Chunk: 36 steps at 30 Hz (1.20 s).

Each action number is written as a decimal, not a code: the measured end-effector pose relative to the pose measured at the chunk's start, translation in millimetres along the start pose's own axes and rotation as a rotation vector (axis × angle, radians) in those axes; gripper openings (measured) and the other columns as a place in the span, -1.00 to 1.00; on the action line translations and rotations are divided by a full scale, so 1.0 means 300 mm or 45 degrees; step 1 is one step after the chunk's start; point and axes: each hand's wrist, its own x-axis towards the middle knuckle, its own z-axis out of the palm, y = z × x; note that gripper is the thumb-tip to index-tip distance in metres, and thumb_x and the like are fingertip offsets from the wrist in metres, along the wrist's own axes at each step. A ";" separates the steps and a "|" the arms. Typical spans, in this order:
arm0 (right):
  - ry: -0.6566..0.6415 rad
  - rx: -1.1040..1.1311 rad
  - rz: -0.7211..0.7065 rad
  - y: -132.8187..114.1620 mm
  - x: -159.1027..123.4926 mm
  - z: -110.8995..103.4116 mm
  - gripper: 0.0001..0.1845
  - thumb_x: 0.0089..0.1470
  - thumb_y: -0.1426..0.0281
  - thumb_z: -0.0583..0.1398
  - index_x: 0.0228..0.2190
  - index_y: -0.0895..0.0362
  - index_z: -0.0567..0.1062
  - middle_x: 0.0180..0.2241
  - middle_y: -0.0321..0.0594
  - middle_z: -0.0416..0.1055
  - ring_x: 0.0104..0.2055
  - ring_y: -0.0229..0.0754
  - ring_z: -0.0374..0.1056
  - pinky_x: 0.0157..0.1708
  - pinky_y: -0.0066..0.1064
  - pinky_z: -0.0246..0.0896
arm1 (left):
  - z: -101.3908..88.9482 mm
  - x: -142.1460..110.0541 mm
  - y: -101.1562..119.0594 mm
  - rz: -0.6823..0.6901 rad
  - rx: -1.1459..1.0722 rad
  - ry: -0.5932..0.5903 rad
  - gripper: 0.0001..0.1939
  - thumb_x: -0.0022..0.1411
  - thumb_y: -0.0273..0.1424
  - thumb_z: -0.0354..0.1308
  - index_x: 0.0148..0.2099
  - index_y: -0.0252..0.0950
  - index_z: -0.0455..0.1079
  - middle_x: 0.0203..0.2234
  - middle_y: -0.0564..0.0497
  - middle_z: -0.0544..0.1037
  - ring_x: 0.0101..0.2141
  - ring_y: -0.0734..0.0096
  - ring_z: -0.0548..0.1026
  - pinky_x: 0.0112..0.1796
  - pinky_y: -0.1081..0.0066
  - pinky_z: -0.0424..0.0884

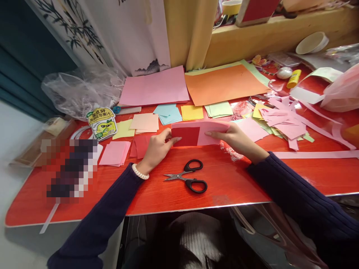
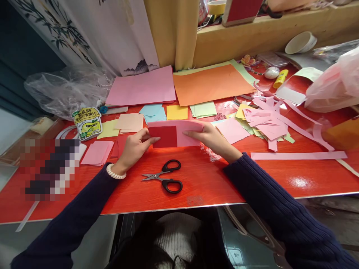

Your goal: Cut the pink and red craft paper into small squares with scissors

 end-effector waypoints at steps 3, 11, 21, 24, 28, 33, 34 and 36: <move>0.054 0.061 0.092 -0.007 0.006 -0.008 -0.74 -0.02 0.29 0.27 -0.23 0.07 0.55 -0.25 -0.20 0.53 -0.20 -0.08 0.43 -0.22 -0.25 0.36 | -0.001 -0.001 0.019 -0.121 -0.209 -0.034 -0.70 0.13 -0.23 0.17 -0.48 -0.23 0.14 -0.68 0.19 0.11 -0.65 0.58 0.09 -0.61 0.48 0.02; 0.006 0.115 0.218 -0.002 0.024 -0.026 -0.77 -0.05 0.30 0.28 -0.30 0.11 0.56 -0.38 -0.20 0.51 -0.46 -0.23 0.38 -0.56 -0.44 0.24 | 0.011 -0.005 0.025 -0.384 -0.501 -0.127 -0.61 0.08 -0.19 0.22 -0.51 -0.23 0.06 -0.77 0.23 0.10 -0.72 0.63 0.08 -0.67 0.50 -0.06; 0.080 0.090 0.146 0.003 0.020 -0.016 -0.72 -0.04 0.28 0.27 -0.24 0.11 0.55 -0.30 -0.16 0.52 -0.31 -0.12 0.43 -0.33 -0.29 0.36 | 0.010 -0.010 0.031 -0.395 -0.485 -0.094 -0.68 0.11 -0.22 0.20 -0.48 -0.26 0.15 -0.80 0.23 0.18 -0.74 0.65 0.10 -0.68 0.53 -0.04; 0.136 0.108 0.018 0.007 0.021 -0.008 -0.69 -0.02 0.31 0.25 -0.18 0.09 0.53 -0.25 -0.20 0.52 -0.21 -0.08 0.43 -0.15 -0.16 0.34 | 0.008 -0.009 0.030 -0.278 -0.428 -0.034 -0.77 0.14 -0.24 0.17 -0.39 -0.27 0.25 -0.73 0.19 0.28 -0.69 0.62 0.21 -0.63 0.54 0.11; 0.108 0.061 -0.082 0.008 0.020 -0.006 -0.73 0.00 0.38 0.23 -0.18 0.05 0.52 -0.24 -0.27 0.51 -0.17 -0.10 0.40 -0.06 -0.14 0.28 | 0.007 -0.006 0.021 -0.201 -0.328 -0.042 -0.80 0.15 -0.25 0.15 -0.35 -0.26 0.28 -0.67 0.15 0.34 -0.64 0.58 0.30 -0.57 0.52 0.22; 0.058 -0.045 -0.123 0.001 0.014 -0.011 -0.78 0.02 0.40 0.22 -0.23 0.06 0.52 -0.24 -0.28 0.49 -0.16 -0.12 0.38 -0.08 -0.19 0.27 | 0.013 -0.004 0.006 -0.211 -0.236 -0.064 -0.82 0.16 -0.28 0.15 -0.37 -0.27 0.27 -0.69 0.16 0.34 -0.66 0.57 0.30 -0.60 0.52 0.21; 0.049 -0.057 -0.126 0.000 0.013 -0.010 -0.78 0.03 0.39 0.21 -0.21 0.06 0.51 -0.24 -0.27 0.49 -0.17 -0.13 0.37 -0.08 -0.18 0.28 | 0.014 -0.005 0.003 -0.204 -0.240 -0.069 -0.84 0.16 -0.29 0.15 -0.33 -0.27 0.29 -0.69 0.16 0.35 -0.66 0.57 0.30 -0.60 0.52 0.22; 0.034 -0.073 -0.130 -0.001 0.011 -0.009 -0.76 0.04 0.37 0.20 -0.19 0.07 0.50 -0.23 -0.25 0.49 -0.17 -0.12 0.37 -0.09 -0.17 0.28 | 0.015 -0.006 0.001 -0.184 -0.249 -0.078 -0.83 0.16 -0.30 0.15 -0.25 -0.28 0.34 -0.66 0.15 0.37 -0.65 0.58 0.32 -0.60 0.53 0.23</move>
